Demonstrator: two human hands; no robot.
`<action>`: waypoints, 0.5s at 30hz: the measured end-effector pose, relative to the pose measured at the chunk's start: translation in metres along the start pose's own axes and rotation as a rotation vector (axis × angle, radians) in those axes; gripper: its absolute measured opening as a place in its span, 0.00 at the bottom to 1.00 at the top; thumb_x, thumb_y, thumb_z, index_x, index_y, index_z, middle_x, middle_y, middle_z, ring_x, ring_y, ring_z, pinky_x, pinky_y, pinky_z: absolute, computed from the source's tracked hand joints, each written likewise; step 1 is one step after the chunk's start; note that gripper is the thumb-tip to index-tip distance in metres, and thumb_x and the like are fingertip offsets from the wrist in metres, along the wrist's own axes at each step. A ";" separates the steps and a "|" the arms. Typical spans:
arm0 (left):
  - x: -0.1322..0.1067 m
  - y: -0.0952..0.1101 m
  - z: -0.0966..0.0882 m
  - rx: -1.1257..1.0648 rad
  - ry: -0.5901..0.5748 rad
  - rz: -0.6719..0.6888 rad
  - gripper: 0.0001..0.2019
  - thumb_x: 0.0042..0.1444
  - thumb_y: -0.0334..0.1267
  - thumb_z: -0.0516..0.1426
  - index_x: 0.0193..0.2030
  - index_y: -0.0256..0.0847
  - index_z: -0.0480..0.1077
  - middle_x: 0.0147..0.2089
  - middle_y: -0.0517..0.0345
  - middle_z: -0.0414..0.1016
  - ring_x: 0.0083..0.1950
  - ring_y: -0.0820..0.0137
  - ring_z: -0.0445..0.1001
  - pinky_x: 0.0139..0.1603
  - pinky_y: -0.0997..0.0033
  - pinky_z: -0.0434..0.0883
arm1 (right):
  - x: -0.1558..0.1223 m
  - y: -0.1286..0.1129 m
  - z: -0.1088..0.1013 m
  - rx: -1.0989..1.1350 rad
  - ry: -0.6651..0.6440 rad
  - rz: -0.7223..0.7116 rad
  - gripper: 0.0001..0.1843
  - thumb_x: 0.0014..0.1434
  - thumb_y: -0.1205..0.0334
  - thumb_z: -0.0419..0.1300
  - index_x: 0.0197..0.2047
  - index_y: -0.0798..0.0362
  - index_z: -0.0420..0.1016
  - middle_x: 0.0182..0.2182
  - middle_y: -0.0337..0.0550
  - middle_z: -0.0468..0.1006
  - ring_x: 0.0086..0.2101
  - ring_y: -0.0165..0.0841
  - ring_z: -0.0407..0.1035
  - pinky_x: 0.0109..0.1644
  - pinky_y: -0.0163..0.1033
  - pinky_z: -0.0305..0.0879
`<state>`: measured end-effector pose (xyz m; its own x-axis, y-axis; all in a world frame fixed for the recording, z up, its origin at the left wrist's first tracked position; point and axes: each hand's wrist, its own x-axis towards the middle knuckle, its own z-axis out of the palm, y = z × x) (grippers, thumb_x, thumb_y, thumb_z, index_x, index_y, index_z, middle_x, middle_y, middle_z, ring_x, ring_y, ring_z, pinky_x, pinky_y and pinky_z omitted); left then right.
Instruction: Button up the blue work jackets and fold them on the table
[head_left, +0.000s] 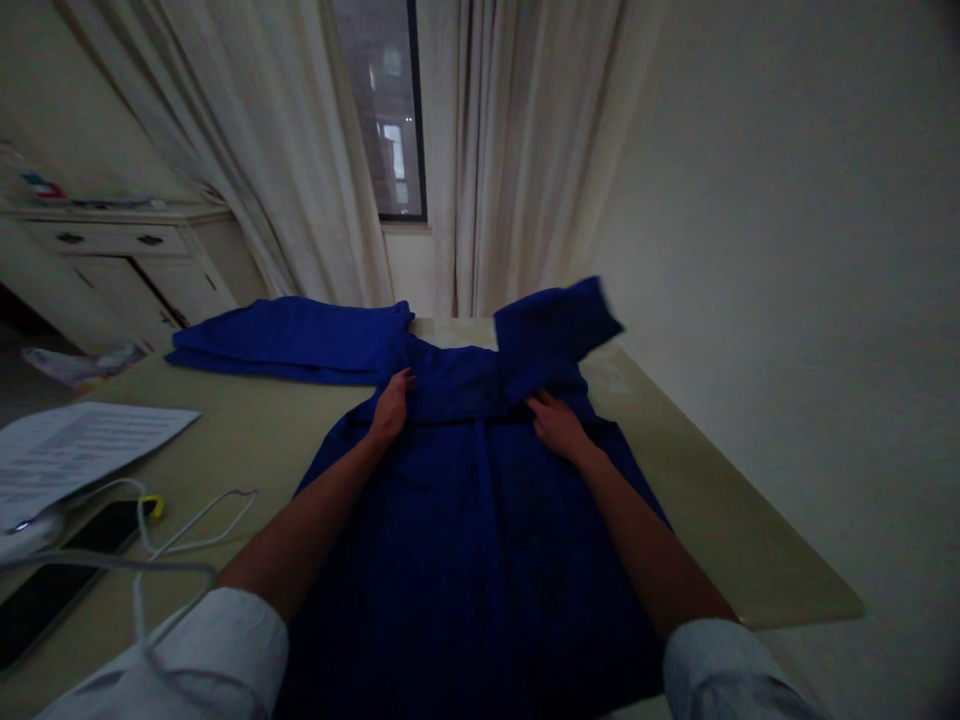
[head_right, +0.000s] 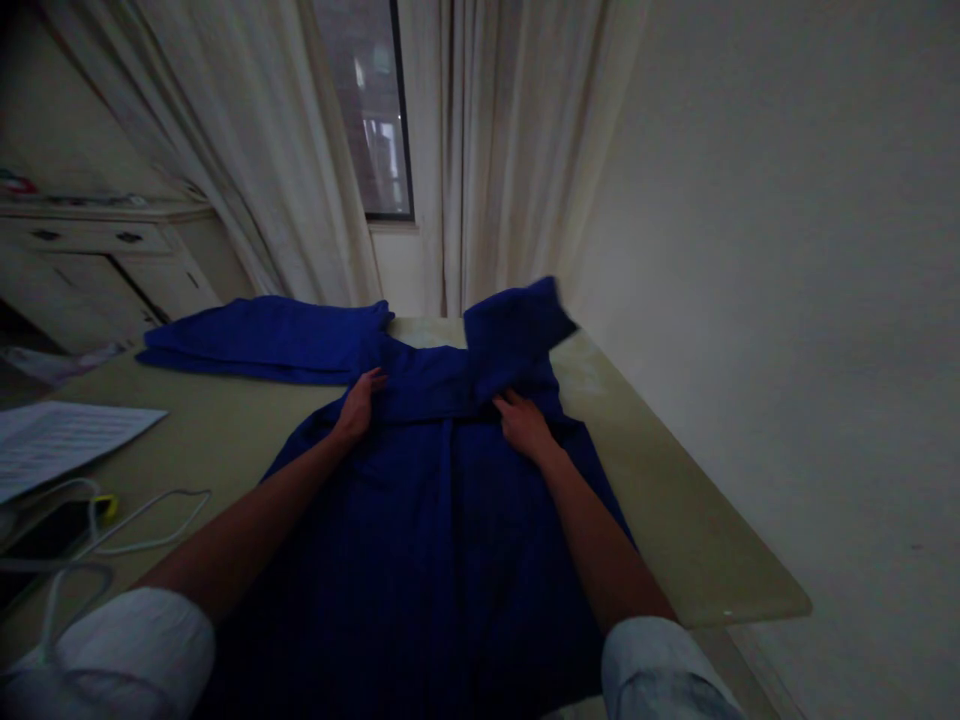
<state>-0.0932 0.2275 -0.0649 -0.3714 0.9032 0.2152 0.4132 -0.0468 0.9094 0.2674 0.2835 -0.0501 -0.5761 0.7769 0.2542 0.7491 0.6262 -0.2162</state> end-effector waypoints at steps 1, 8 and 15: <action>0.002 0.002 -0.005 -0.142 0.032 -0.076 0.42 0.72 0.60 0.29 0.72 0.28 0.61 0.65 0.33 0.74 0.65 0.56 0.75 0.70 0.54 0.66 | -0.002 -0.003 0.004 -0.004 -0.023 -0.032 0.38 0.61 0.74 0.51 0.74 0.51 0.64 0.63 0.55 0.72 0.55 0.44 0.72 0.64 0.49 0.66; 0.018 0.024 -0.029 -0.544 -0.016 -0.514 0.44 0.67 0.71 0.35 0.63 0.33 0.69 0.52 0.33 0.81 0.49 0.58 0.84 0.53 0.60 0.78 | -0.004 0.004 0.011 -0.026 -0.005 -0.054 0.40 0.62 0.74 0.51 0.77 0.48 0.59 0.62 0.53 0.72 0.54 0.40 0.71 0.61 0.46 0.67; 0.056 0.036 -0.047 -0.060 0.133 -0.540 0.25 0.51 0.41 0.69 0.54 0.38 0.72 0.46 0.45 0.81 0.45 0.59 0.83 0.45 0.63 0.79 | -0.008 0.013 0.004 0.081 0.209 0.041 0.30 0.65 0.64 0.55 0.69 0.52 0.70 0.59 0.53 0.76 0.55 0.43 0.71 0.63 0.48 0.65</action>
<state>-0.1384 0.2560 -0.0033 -0.6207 0.7441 -0.2469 0.0887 0.3796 0.9209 0.2800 0.2860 -0.0590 -0.4594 0.7763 0.4316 0.7368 0.6044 -0.3028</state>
